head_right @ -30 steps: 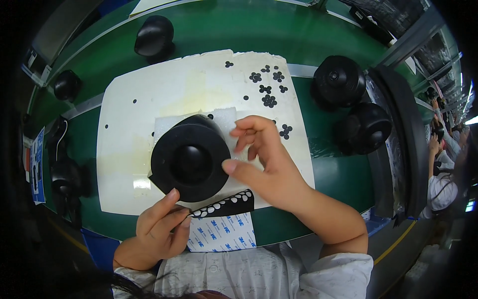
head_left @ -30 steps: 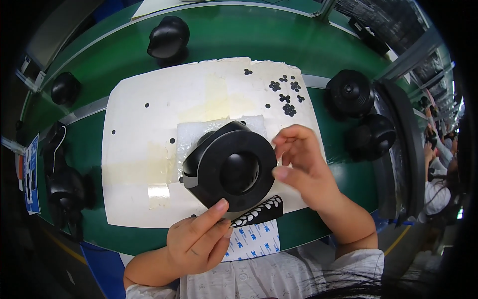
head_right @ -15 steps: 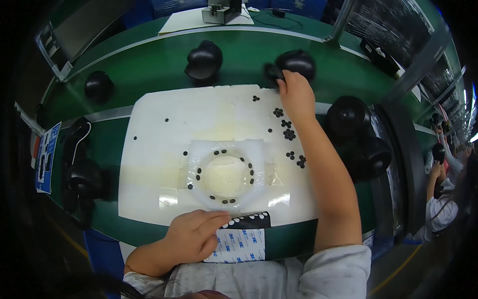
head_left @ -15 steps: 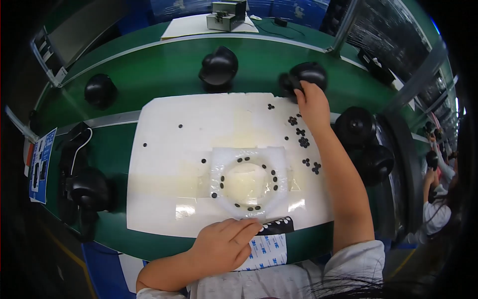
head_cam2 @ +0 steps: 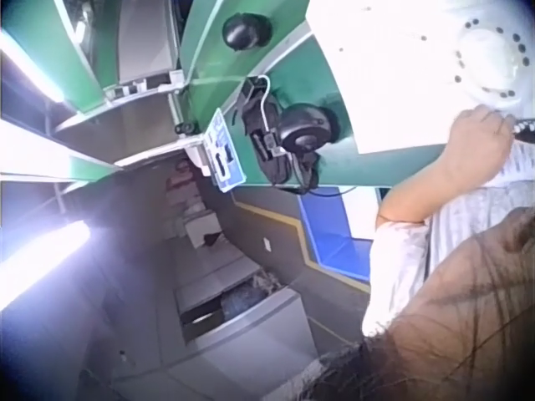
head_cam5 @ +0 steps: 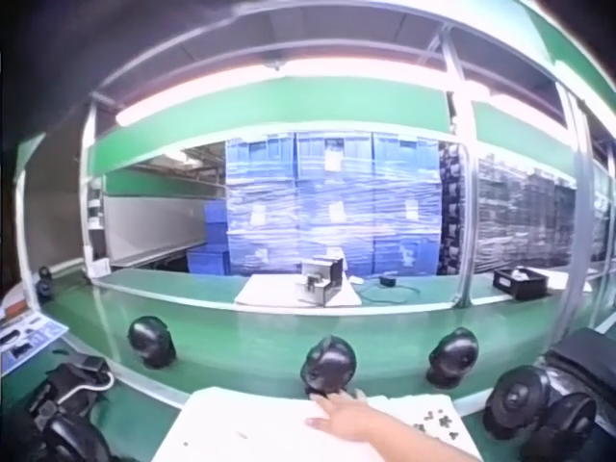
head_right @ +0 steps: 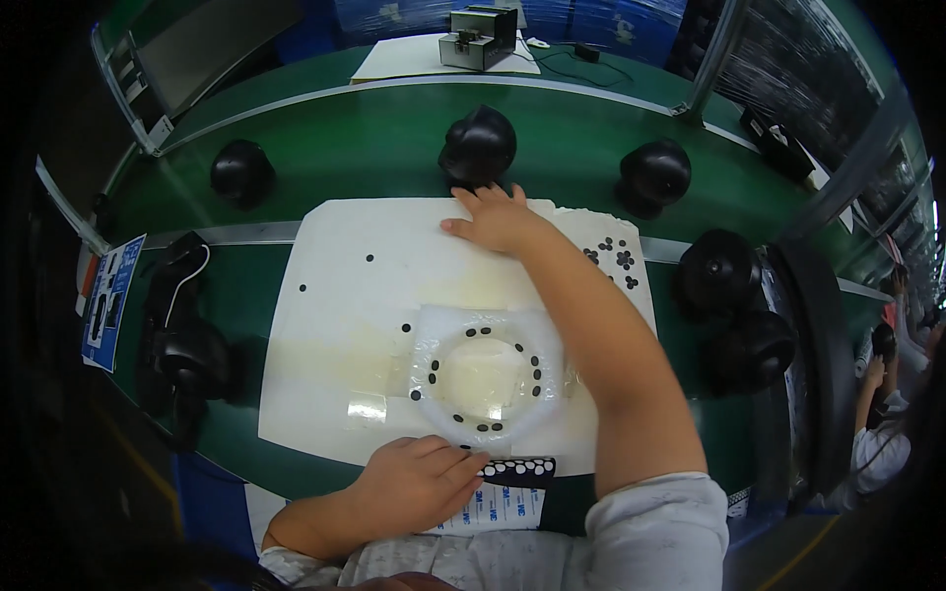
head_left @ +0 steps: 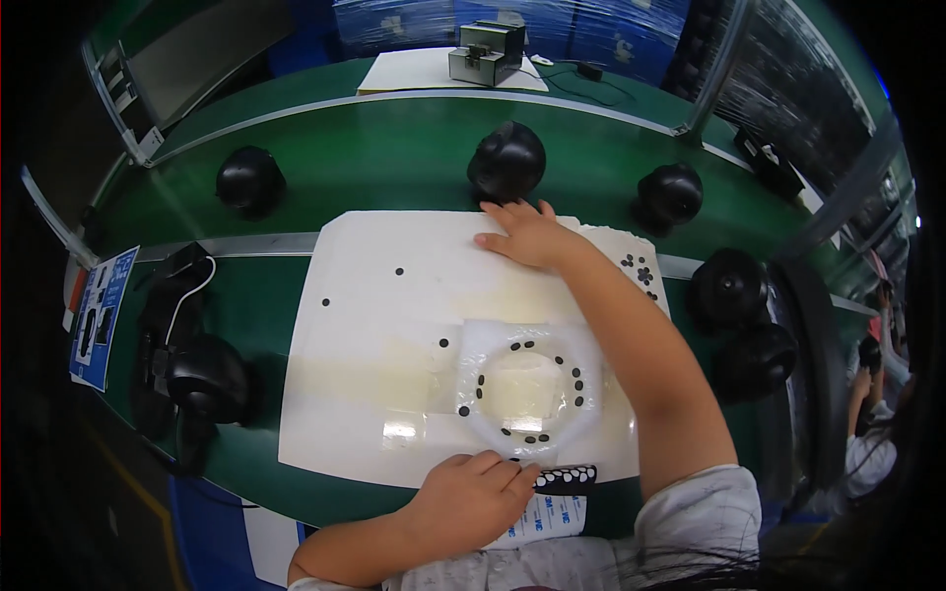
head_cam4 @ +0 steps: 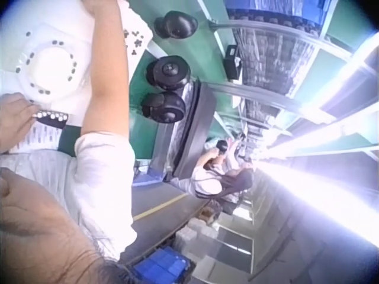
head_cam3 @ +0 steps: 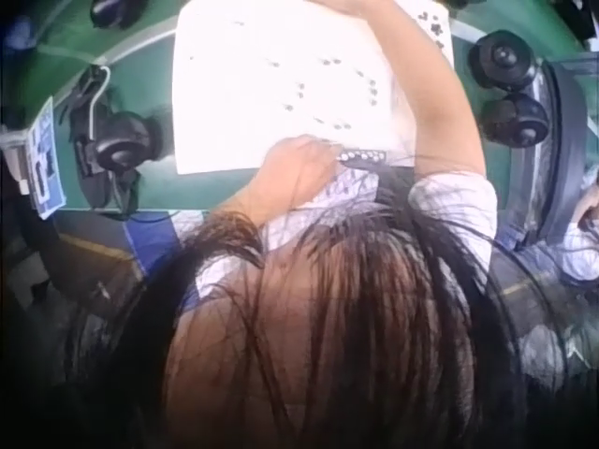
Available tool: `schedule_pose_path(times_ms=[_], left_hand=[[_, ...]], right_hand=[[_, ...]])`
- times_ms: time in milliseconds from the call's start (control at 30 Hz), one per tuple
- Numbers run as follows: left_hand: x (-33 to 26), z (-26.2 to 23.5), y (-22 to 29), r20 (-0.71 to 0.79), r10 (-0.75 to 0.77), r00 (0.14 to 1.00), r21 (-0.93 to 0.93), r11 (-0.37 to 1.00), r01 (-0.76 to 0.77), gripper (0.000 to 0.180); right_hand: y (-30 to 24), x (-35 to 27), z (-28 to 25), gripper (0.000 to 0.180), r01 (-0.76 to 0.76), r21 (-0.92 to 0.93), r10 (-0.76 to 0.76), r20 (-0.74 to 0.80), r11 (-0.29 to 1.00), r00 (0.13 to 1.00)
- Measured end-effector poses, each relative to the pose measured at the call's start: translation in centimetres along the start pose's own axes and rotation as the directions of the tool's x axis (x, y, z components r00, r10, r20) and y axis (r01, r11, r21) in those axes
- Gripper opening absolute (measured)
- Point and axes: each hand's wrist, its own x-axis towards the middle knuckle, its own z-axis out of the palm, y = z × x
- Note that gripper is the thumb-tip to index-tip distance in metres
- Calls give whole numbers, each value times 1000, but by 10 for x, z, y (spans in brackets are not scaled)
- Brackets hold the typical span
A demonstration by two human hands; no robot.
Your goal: The person places small black parts into a black plastic housing by hand at an assembly station.
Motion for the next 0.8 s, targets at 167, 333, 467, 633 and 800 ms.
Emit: schedule_pose_path(times_ms=[167, 333, 467, 633, 800], left_hand=[[1, 3, 3, 40, -34, 999, -41, 999, 36, 26], [-4, 0, 3, 35, -10, 999, -53, 999, 12, 24], [-6, -5, -1, -36, -21, 999, -51, 999, 19, 24], [0, -14, 2, -147, -26, 989, -139, 990, 5, 25], [0, -17, 7, -177, -7, 984, -196, 980, -29, 29]], right_hand=[[8, 40, -31, 30, -382, 52, 365, 207, 923, 908], [-22, 28, -100, 20, -476, 561, 501, 122, 677, 857], [-53, -19, -177, 21, -473, 878, 499, 444, -75, 744], [-91, -72, -209, 20, -665, 652, 355, 757, -364, 548], [-96, -103, -204, 26, -674, 730, 491, 631, -115, 600]])
